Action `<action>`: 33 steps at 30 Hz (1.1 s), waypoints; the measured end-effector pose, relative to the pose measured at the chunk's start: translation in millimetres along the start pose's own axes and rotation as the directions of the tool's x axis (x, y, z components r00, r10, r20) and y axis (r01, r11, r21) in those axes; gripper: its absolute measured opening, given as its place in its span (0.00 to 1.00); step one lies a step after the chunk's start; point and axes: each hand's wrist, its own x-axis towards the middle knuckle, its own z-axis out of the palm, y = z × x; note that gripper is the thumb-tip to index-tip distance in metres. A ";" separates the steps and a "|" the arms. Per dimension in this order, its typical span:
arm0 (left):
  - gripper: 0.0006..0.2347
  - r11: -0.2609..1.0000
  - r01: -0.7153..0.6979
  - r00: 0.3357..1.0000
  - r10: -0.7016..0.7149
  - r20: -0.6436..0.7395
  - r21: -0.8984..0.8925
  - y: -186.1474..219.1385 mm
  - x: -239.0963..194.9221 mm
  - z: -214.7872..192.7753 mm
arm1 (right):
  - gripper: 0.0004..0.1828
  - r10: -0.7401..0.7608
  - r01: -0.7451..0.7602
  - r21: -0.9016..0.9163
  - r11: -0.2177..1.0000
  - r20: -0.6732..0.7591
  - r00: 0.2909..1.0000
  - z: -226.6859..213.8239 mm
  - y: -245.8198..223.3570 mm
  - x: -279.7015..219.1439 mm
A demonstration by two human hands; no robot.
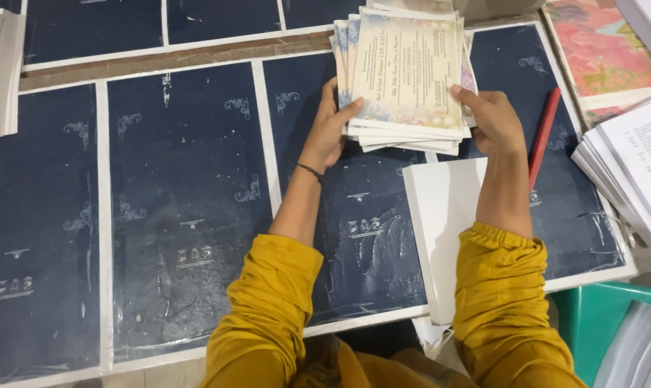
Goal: Folding paper invitation inserts and stacking them on a work table.
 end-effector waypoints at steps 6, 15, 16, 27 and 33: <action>0.33 0.994 -0.050 0.999 0.050 0.001 0.101 0.2 0.3 -13.0 | 0.35 -0.163 0.131 0.143 0.981 0.244 0.956 38.5 -22.1 -13.8; 0.35 0.844 -0.399 0.906 0.303 0.295 0.359 105.8 -42.0 -7.3 | 0.44 -0.720 0.610 0.404 0.682 0.221 0.658 49.3 -60.1 -57.0; 0.37 0.826 -0.442 0.885 0.336 0.323 0.351 119.5 -47.5 -5.2 | 0.46 -0.765 0.639 0.432 0.637 0.247 0.595 50.9 -66.6 -66.9; 0.58 0.865 -0.306 0.931 0.359 -0.063 0.398 105.2 -95.3 -13.1 | 0.45 -0.651 0.599 0.259 0.758 0.238 0.721 88.9 -7.6 -69.0; 0.45 0.695 -0.529 0.821 0.563 0.088 0.487 129.6 -113.8 18.4 | 0.25 -0.697 0.657 0.240 0.715 0.164 0.698 112.8 -33.0 -102.7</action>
